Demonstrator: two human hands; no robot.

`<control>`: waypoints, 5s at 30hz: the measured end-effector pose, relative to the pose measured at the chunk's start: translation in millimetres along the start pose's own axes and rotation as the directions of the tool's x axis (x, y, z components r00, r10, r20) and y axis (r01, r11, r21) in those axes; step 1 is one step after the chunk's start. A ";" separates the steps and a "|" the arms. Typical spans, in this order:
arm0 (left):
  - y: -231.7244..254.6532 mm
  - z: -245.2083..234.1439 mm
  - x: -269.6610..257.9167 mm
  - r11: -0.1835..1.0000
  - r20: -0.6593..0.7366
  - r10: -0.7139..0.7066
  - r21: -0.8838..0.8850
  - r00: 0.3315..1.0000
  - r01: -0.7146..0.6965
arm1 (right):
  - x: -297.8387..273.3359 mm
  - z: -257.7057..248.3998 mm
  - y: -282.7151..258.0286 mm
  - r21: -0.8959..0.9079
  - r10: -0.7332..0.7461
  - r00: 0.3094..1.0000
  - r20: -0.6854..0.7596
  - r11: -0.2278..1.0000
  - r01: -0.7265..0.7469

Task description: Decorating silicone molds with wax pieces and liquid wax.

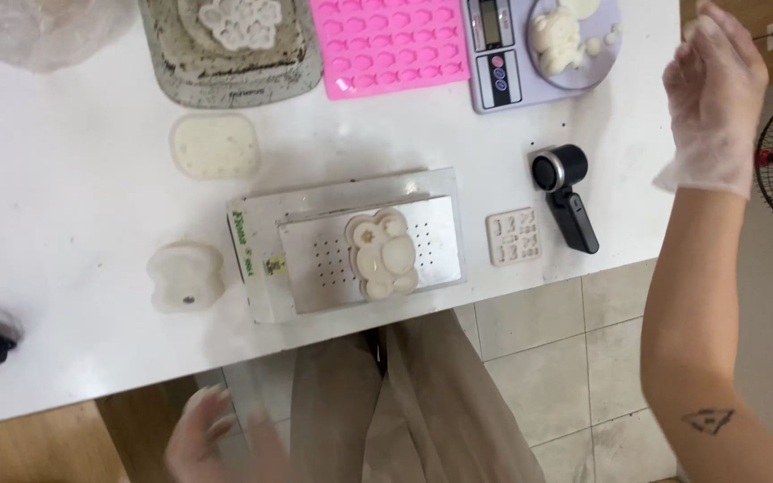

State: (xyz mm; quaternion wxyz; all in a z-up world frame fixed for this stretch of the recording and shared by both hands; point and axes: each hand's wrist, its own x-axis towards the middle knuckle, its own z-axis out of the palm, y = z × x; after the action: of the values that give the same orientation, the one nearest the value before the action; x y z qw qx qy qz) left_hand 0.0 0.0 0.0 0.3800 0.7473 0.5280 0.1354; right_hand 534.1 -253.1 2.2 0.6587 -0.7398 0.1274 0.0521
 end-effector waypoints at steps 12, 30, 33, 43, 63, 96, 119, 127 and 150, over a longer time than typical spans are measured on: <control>157.7 41.2 -14.2 0.554 0.622 0.134 -0.692 0.771 0.462 | -330.6 34.7 3.8 -0.023 0.296 0.855 0.425 0.948 -0.317; 151.8 20.8 22.3 0.536 0.800 0.029 -0.518 0.599 0.666 | -318.8 47.8 18.8 -0.346 -0.163 0.677 0.718 0.761 0.549; 160.8 14.2 33.0 0.632 0.838 -0.072 -0.381 0.541 0.675 | -312.6 51.9 22.6 -0.286 -0.311 0.580 0.753 0.640 0.713; 138.2 49.7 30.2 0.399 0.836 -0.122 -0.452 0.535 0.798 | -303.5 62.5 25.7 -0.294 -0.308 0.492 0.814 0.513 0.807; 147.8 52.3 32.6 0.355 0.817 -0.060 -0.519 0.573 0.778 | -284.2 68.5 22.7 -0.270 -0.290 0.551 0.783 0.639 0.720; 120.4 49.9 33.2 0.376 0.717 -0.106 -0.612 0.689 0.696 | -232.7 101.0 33.3 -0.253 -0.323 0.445 0.835 0.494 0.832; 116.5 50.8 30.9 0.329 0.697 -0.090 -0.653 0.711 0.682 | -239.4 105.6 24.6 -0.285 -0.288 0.474 0.832 0.511 0.811; 118.7 49.4 31.8 0.343 0.700 -0.081 -0.649 0.709 0.679 | -240.0 105.5 22.1 -0.264 -0.287 0.446 0.848 0.501 0.824; 118.5 49.1 30.0 0.338 0.702 -0.102 -0.642 0.705 0.688 | -236.6 101.8 22.0 -0.293 -0.250 0.472 0.845 0.522 0.801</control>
State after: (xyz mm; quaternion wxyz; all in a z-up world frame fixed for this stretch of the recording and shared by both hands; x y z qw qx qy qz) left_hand 123.2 -12.3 45.2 0.8611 0.2798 0.4195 0.0646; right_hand 310.1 -126.4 26.1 0.3188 -0.8342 -0.4237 0.1516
